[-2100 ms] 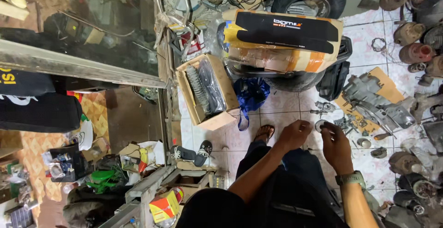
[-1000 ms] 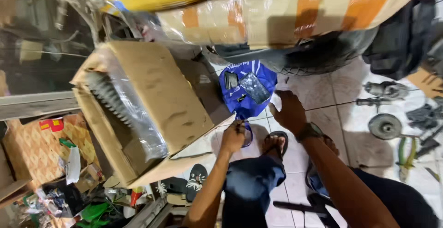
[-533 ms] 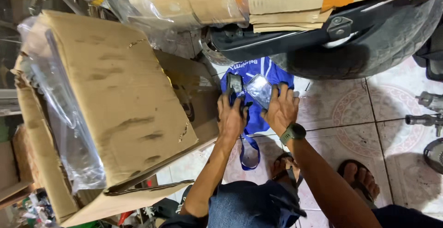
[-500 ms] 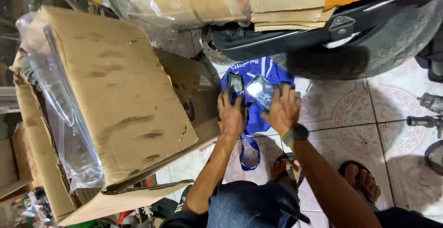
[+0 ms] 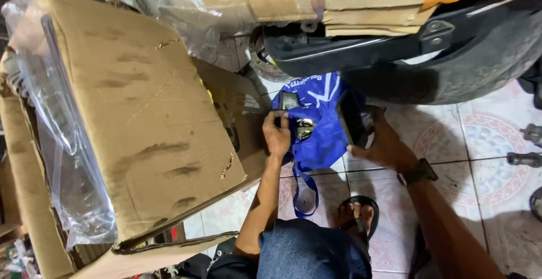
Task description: The person unboxes various motorcycle parts, including a tire and a packaged component, and then proceeds to disassemble a small engine on the floor by removing individual parts by hand and placing them on the ground.
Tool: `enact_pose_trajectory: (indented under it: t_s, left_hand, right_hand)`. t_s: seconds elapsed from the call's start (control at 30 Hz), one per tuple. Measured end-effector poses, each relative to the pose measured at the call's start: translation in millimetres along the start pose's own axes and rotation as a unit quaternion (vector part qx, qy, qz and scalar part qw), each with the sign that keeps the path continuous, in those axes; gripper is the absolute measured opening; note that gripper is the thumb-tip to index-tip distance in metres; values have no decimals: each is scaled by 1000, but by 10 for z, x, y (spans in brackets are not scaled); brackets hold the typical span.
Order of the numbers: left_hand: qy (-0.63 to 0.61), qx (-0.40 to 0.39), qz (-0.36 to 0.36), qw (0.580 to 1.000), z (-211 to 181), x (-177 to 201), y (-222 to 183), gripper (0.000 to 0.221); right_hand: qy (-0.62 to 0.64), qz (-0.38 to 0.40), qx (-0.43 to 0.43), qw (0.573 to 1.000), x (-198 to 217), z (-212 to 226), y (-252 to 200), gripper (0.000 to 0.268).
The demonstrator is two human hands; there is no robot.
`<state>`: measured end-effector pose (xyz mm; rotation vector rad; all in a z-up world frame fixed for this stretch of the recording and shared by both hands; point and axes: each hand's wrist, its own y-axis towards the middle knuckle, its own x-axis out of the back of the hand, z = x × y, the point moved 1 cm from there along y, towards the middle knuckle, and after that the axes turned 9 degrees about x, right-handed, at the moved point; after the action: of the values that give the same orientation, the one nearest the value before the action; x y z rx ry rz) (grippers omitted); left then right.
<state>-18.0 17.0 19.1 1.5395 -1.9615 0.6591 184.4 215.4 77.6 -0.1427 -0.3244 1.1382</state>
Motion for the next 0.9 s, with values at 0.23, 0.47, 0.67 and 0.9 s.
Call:
enact_pose_trajectory:
  t_s: [0.23,0.47,0.67,0.9]
  left_hand:
    - [-4,38,6,999,63,-65,114,3]
    - [4,30,-8,1000,20,-41,109,6]
    - [16,22,-6,1000,248,-179,118,6]
    - [38,-30,-10,999,133,-131,65,7]
  right_hand:
    - [-217,187,281,916,-551,22,64,97]
    - [-448,196,375,788,-464,-308,-5,92]
    - [-514,318,151,782,-84,332,-196,89]
    - [-487,253,129,826,259,448,-201,79]
